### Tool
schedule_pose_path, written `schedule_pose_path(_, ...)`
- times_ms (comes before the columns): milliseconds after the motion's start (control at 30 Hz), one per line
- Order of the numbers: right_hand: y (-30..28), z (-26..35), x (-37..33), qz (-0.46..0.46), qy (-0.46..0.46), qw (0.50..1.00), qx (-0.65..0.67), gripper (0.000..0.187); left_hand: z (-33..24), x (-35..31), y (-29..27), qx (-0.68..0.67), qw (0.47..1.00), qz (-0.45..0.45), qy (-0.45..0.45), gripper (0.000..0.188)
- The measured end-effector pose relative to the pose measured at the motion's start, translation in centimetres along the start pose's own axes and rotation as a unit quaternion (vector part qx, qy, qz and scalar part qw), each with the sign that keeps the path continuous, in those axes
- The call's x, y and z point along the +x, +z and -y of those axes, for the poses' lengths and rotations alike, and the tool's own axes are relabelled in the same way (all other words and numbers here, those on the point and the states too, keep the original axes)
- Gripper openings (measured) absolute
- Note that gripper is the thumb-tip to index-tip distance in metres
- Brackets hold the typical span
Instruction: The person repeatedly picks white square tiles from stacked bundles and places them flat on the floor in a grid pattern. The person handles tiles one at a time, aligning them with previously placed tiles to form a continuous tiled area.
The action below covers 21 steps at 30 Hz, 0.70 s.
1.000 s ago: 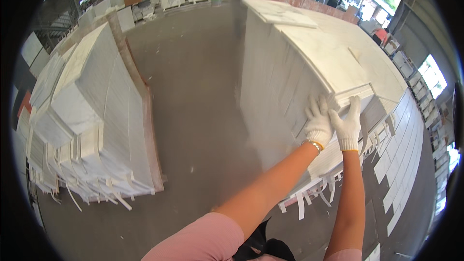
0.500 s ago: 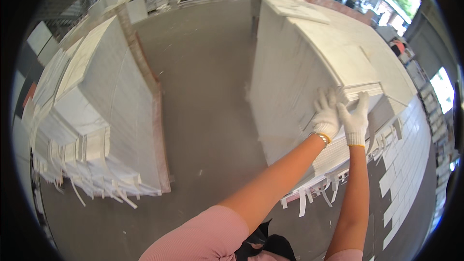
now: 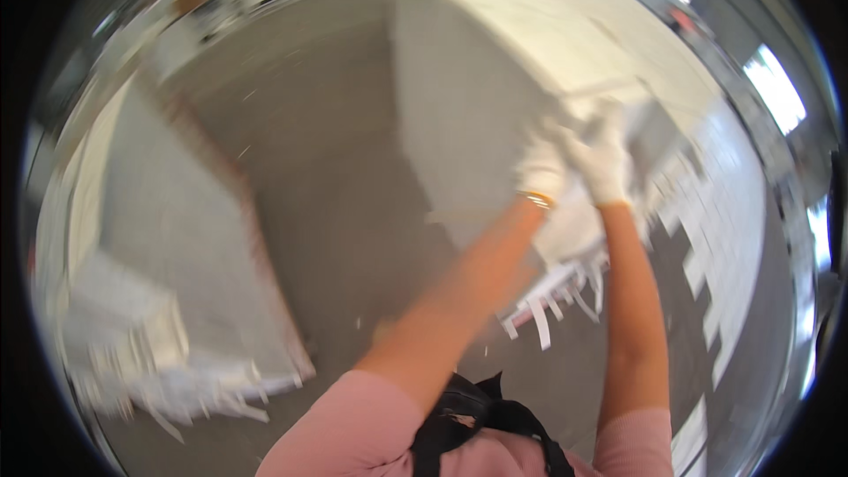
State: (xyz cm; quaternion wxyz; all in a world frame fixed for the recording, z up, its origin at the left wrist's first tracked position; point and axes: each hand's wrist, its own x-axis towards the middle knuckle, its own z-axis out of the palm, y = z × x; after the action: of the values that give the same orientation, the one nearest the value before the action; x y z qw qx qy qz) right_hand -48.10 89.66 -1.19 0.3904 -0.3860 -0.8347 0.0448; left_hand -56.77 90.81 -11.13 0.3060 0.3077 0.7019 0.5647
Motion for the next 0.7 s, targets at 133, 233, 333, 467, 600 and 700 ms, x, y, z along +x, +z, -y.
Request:
schedule_pose_path(133,-0.3,0.8,0.3,0.014,0.000,1.000,0.000,0.098,0.9,0.5,-0.4,0.094,0.977,-0.009,0.191,0.047)
schedule_pose_path(233,-0.9,1.6,-1.5,-0.017,-0.020,0.999,-0.041,0.096,0.6,-3.1,-0.9,0.148,0.955,-0.138,0.217,0.093)
schedule_pose_path(333,-1.3,3.3,-4.6,-0.020,-0.025,0.999,-0.029,0.097,1.1,-7.6,-4.0,0.067,0.981,-0.071,0.170,0.103)
schedule_pose_path(467,-1.9,5.3,-6.1,0.009,-0.014,1.000,0.000,0.098,1.8,-8.7,-6.0,0.111,0.981,-0.081,0.135,0.105)
schedule_pose_path(600,-2.8,5.7,-5.3,0.025,0.009,0.999,-0.023,0.098,2.3,-6.8,-5.6,0.085,0.977,-0.078,0.181,0.088)
schedule_pose_path(700,-3.3,5.6,-5.2,0.040,0.032,0.996,0.072,0.100,2.7,-6.8,-5.7,0.042,0.975,-0.091,0.197,0.081)
